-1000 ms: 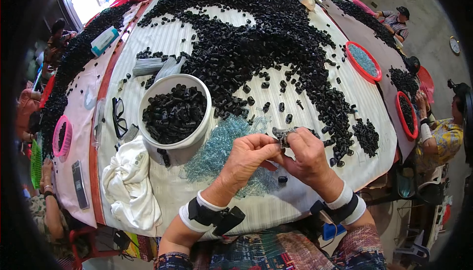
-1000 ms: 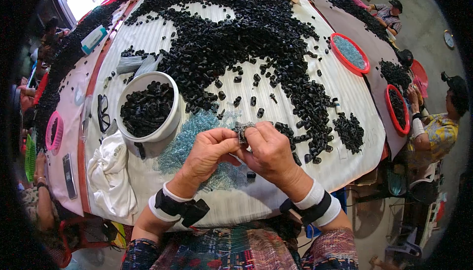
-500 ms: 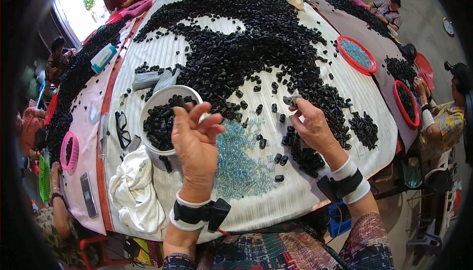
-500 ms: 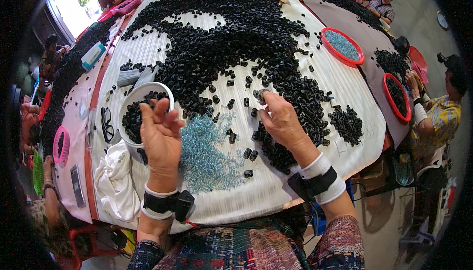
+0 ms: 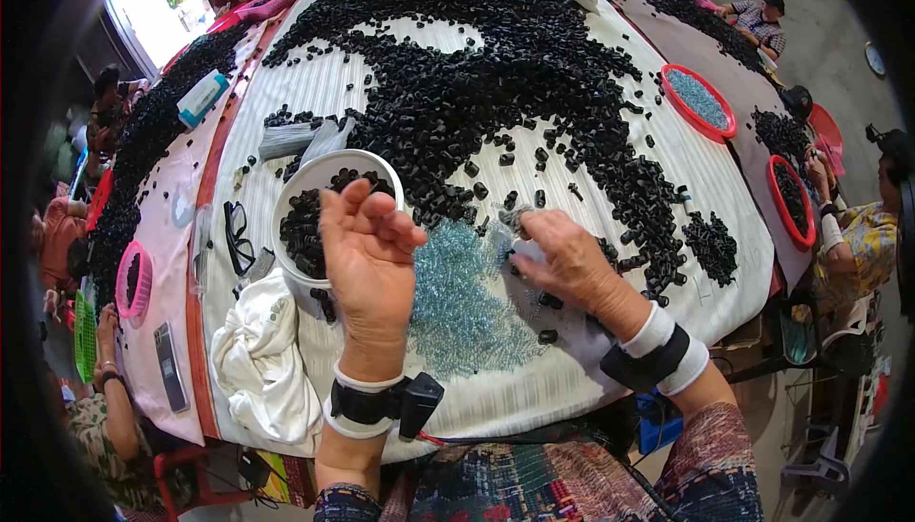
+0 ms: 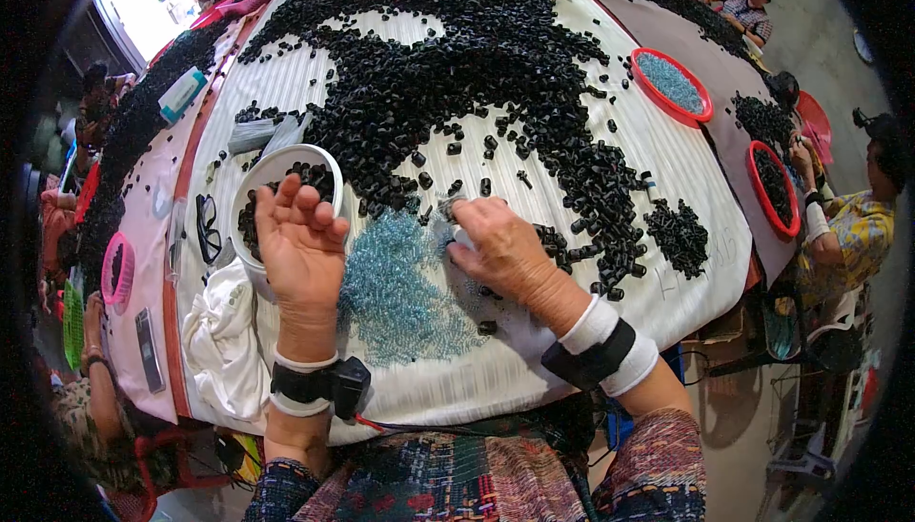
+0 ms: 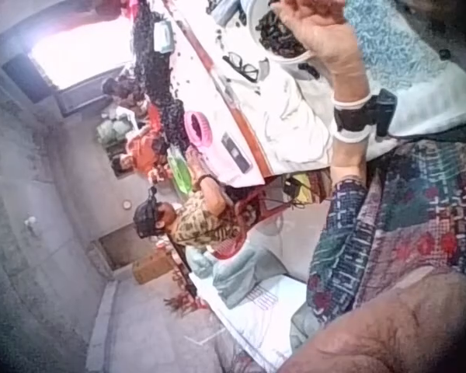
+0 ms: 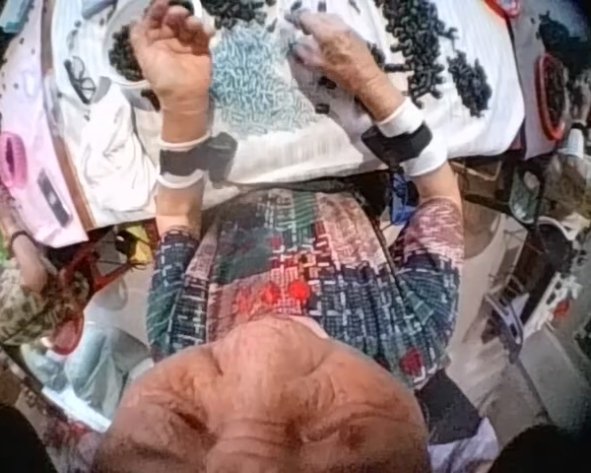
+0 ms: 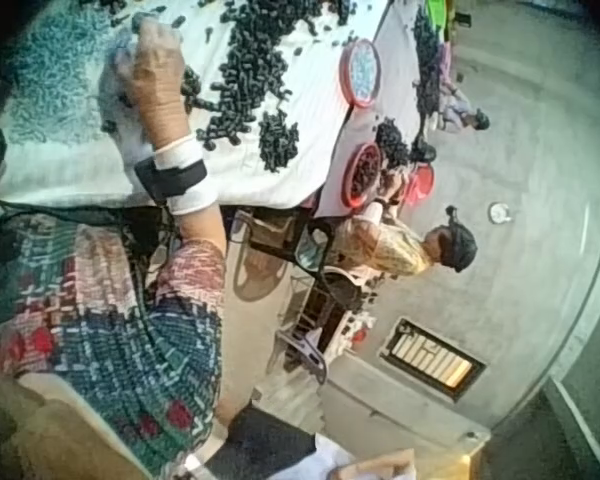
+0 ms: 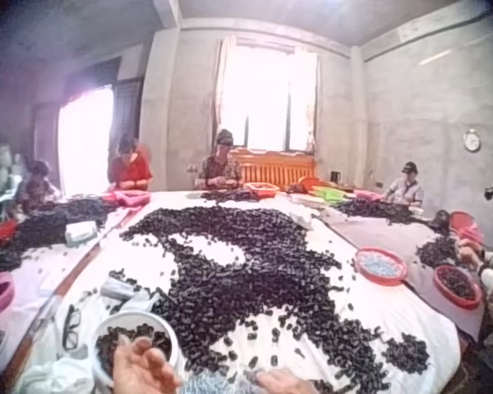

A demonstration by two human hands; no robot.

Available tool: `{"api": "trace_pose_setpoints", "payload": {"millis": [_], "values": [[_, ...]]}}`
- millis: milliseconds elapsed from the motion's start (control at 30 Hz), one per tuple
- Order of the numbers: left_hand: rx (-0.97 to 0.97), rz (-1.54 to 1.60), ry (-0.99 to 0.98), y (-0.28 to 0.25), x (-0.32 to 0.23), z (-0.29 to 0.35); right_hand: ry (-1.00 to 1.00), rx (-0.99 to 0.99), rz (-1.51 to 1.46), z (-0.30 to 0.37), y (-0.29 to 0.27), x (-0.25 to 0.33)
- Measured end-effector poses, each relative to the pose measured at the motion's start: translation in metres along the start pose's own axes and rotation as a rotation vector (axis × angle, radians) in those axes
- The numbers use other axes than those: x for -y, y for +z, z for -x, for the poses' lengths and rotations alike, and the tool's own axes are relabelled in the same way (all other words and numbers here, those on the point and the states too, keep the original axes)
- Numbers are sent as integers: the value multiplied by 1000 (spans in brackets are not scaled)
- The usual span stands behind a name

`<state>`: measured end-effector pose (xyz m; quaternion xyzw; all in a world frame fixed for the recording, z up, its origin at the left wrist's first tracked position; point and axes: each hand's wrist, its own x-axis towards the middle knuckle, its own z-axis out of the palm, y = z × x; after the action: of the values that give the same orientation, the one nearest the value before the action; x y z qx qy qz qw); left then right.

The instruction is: Assemble small black rubber components by hand on a production table.

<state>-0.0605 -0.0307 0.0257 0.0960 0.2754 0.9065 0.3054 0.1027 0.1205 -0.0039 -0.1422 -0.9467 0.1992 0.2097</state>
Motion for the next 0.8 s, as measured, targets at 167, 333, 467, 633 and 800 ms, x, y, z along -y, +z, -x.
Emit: {"api": "trace_pose_setpoints", "payload": {"millis": [167, 333, 467, 633, 800], "values": [[55, -50, -173, 3, 20, 6, 4, 61, 78, -1, 17, 8], [117, -204, -256, 2, 39, 13, -43, 32, 80, 12, 12, -4], [96, -226, -323, -2, 46, 14, -30, 96, -48, 17, -7, -1], [89, -276, -367, -3, 50, 16, 79, -157, 58, 4, -20, -32], [102, -326, -434, -5, 53, 18, 112, -51, 110, -3, -6, -42]]}}
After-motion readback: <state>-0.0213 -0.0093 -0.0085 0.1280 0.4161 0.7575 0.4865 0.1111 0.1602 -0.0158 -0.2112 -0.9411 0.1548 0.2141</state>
